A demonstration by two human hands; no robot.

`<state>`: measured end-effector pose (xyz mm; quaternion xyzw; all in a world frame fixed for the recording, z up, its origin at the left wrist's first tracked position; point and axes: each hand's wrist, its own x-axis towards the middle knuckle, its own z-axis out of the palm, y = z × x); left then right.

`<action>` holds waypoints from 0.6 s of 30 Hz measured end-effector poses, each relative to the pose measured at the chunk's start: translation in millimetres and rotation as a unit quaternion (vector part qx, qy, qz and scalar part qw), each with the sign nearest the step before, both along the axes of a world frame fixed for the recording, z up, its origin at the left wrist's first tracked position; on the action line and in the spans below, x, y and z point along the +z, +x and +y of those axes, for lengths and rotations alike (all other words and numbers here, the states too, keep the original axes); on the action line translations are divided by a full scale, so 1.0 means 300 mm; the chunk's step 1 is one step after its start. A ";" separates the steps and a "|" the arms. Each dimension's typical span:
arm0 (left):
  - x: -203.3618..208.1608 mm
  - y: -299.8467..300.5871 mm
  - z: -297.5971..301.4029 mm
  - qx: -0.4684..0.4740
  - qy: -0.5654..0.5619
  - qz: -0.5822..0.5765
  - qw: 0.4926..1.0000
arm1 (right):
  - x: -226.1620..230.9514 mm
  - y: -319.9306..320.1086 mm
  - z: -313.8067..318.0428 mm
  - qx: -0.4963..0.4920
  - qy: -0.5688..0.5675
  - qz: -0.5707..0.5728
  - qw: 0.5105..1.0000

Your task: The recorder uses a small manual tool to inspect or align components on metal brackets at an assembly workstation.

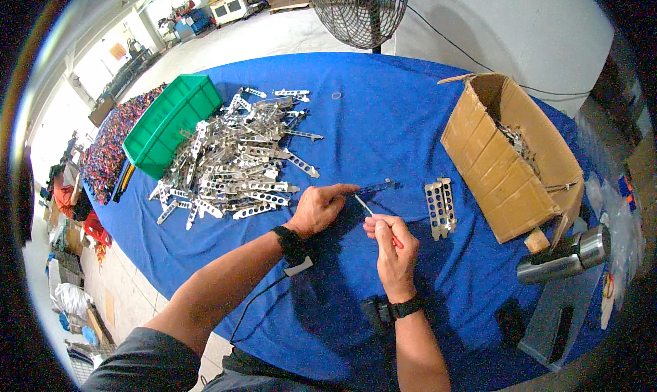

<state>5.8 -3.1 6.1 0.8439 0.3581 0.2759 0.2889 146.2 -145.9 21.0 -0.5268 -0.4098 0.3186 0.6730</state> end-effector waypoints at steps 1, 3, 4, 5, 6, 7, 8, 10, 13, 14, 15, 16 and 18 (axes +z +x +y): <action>0.006 -0.002 0.002 0.001 0.001 0.000 1.000 | 0.004 0.000 0.004 -0.010 0.008 0.000 1.000; 0.003 0.004 0.001 -0.002 -0.005 0.002 1.000 | -0.005 0.006 0.001 -0.023 0.012 0.001 1.000; -0.002 0.005 -0.001 -0.003 -0.007 0.003 1.000 | -0.009 0.011 -0.003 -0.023 -0.002 0.001 1.000; -0.003 0.004 0.002 -0.004 -0.008 0.002 1.000 | -0.007 0.014 -0.003 -0.023 -0.013 0.001 1.000; -0.004 0.003 0.004 -0.006 -0.010 0.001 1.000 | -0.007 0.014 -0.003 -0.022 -0.013 0.001 1.000; -0.005 0.002 0.005 -0.006 -0.009 0.001 1.000 | -0.008 0.014 -0.004 -0.016 -0.007 0.004 1.000; -0.008 0.002 0.005 -0.009 -0.003 -0.004 1.000 | -0.009 0.016 -0.004 -0.010 -0.001 0.007 1.000; -0.015 0.006 0.007 -0.013 0.003 -0.009 1.000 | -0.013 0.025 -0.002 -0.020 -0.008 0.016 1.000; -0.025 0.002 0.008 -0.013 0.009 -0.019 1.000 | -0.011 0.012 0.004 -0.029 -0.004 0.024 0.999; -0.017 0.000 0.007 -0.011 -0.001 -0.012 1.000 | -0.006 0.007 0.006 -0.028 0.009 0.022 0.999; -0.009 -0.001 0.006 -0.008 -0.011 -0.005 1.000 | -0.003 0.007 0.004 -0.028 0.010 0.022 0.999; -0.005 -0.002 0.004 -0.008 -0.010 -0.005 1.000 | -0.001 0.008 0.001 -0.018 0.007 0.007 1.000; 0.001 -0.002 0.003 -0.001 -0.017 0.005 1.000 | -0.002 0.013 -0.004 -0.008 0.004 -0.008 1.000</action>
